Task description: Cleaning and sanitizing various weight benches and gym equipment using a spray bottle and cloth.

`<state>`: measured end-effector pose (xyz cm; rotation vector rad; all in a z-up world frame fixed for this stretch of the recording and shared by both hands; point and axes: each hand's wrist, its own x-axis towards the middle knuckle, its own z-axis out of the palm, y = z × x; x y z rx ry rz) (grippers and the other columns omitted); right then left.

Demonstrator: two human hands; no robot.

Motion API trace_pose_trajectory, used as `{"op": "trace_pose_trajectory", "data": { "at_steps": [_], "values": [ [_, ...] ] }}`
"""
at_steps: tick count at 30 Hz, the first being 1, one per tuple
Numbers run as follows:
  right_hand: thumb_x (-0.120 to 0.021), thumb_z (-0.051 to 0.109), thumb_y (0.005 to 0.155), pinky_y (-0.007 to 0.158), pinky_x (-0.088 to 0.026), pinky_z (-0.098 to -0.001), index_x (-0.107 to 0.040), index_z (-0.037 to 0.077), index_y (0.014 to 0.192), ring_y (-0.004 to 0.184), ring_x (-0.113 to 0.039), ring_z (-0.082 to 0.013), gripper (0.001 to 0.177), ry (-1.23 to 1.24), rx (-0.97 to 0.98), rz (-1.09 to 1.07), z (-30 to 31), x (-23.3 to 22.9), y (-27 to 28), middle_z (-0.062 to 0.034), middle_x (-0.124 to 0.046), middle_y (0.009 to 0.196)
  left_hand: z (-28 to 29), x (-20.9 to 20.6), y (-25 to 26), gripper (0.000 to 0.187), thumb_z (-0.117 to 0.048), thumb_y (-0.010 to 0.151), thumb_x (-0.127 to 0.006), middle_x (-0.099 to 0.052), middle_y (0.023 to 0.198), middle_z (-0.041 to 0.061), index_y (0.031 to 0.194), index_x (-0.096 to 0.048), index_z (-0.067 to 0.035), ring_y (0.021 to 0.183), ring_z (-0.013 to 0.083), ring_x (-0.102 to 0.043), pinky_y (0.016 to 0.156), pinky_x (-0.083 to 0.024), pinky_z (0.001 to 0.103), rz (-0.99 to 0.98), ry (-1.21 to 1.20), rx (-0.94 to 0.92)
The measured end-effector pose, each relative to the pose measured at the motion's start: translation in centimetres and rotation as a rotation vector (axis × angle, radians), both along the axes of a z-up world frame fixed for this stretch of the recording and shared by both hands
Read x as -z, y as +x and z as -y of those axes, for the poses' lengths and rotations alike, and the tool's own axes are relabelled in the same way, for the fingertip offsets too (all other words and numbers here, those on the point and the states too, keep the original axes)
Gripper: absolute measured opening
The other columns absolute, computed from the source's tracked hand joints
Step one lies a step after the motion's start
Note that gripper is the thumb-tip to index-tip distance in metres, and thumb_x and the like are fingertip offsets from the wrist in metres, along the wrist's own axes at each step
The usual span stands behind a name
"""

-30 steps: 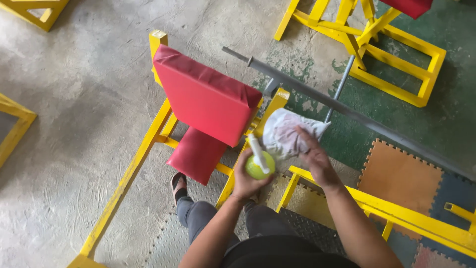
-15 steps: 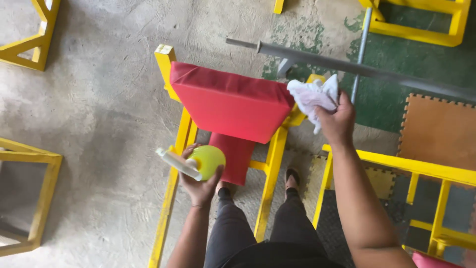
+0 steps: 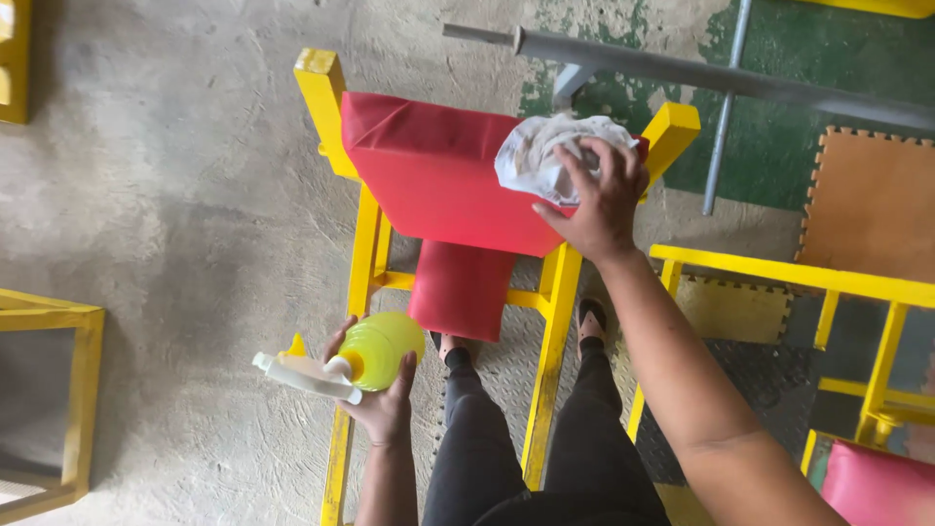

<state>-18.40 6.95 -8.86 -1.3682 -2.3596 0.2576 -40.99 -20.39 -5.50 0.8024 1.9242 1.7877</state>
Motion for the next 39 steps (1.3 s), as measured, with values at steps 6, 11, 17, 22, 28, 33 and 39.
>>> {"op": "trace_pose_trajectory", "data": {
  "at_steps": [6, 11, 17, 22, 28, 33, 39],
  "values": [
    [-0.092, 0.063, 0.070, 0.117, -0.013, -0.0714, -0.036, 0.032, 0.159, 0.150, -0.019, -0.0494, 0.109, 0.044, -0.013, 0.220, -2.1, 2.3, -1.3, -0.0182, -0.027, 0.167, 2.1, 1.3, -1.2, 0.087, -0.027, 0.080, -0.089, -0.050, 0.148, 0.014, 0.148, -0.037, -0.008, 0.138, 0.0325, -0.056, 0.120, -0.049, 0.049, 0.075, -0.009, -0.018],
    [-0.092, 0.048, 0.079, 0.122, -0.013, -0.0721, -0.032, 0.033, 0.165, 0.156, -0.018, -0.0479, 0.106, 0.133, 0.132, 0.230, -1.6, 5.1, -6.9, -0.0116, -0.030, 0.172, 3.8, 2.5, -4.1, 0.087, -0.024, 0.081, -0.088, -0.047, 0.151, 0.015, 0.149, -0.035, -0.011, 0.141, 0.0350, -0.054, 0.121, -0.048, 0.051, 0.022, 0.028, -0.023],
    [-0.095, 0.040, 0.080, 0.120, -0.013, -0.0747, -0.035, 0.025, 0.161, 0.154, -0.020, -0.0489, 0.102, 0.173, 0.170, 0.099, -0.1, 5.4, -16.3, -0.0143, -0.030, 0.168, 6.1, 1.4, -7.7, 0.085, -0.021, 0.081, -0.087, -0.045, 0.151, 0.016, 0.149, -0.035, -0.014, 0.142, 0.0359, -0.053, 0.122, -0.046, 0.052, -0.013, 0.004, -0.018],
    [-0.095, 0.045, 0.074, 0.120, -0.015, -0.0749, -0.039, 0.023, 0.157, 0.150, -0.023, -0.0494, 0.102, 0.131, 0.196, 0.047, -0.1, 6.6, -22.9, -0.0142, -0.032, 0.165, 7.3, 1.2, -10.3, 0.086, -0.020, 0.080, -0.087, -0.045, 0.149, 0.015, 0.148, -0.035, -0.015, 0.141, 0.0356, -0.053, 0.122, -0.046, 0.053, -0.003, -0.016, -0.017],
    [-0.095, 0.047, 0.073, 0.120, -0.018, -0.0704, -0.047, 0.025, 0.150, 0.147, -0.029, -0.0503, 0.094, 0.122, 0.053, -0.009, -0.3, 5.3, -26.8, -0.0138, -0.039, 0.160, 6.6, 0.6, -12.5, 0.085, -0.020, 0.080, -0.088, -0.047, 0.146, 0.015, 0.147, -0.037, -0.015, 0.141, 0.0335, -0.054, 0.122, -0.046, 0.052, 0.018, -0.005, 0.040],
    [-0.092, 0.035, 0.083, 0.122, -0.026, -0.0634, -0.051, 0.026, 0.153, 0.151, -0.039, -0.0361, 0.081, 0.191, 0.039, -0.030, -0.1, 5.7, -21.6, -0.0041, -0.046, 0.162, 4.7, -0.4, -13.1, 0.082, -0.022, 0.081, -0.087, -0.048, 0.146, 0.016, 0.146, -0.038, -0.016, 0.140, 0.0321, -0.053, 0.119, -0.048, 0.050, -0.071, -0.004, 0.156],
    [-0.077, 0.027, 0.092, 0.125, -0.025, -0.0582, -0.054, 0.021, 0.154, 0.153, -0.041, -0.0342, 0.067, 0.197, 0.123, 0.048, -0.5, 4.3, -11.9, -0.0049, -0.049, 0.162, 2.7, -1.5, -11.9, 0.082, -0.023, 0.081, -0.088, -0.047, 0.147, 0.016, 0.146, -0.037, -0.014, 0.141, 0.0322, -0.052, 0.119, -0.048, 0.050, -0.048, 0.044, 0.213]
  ]
}}
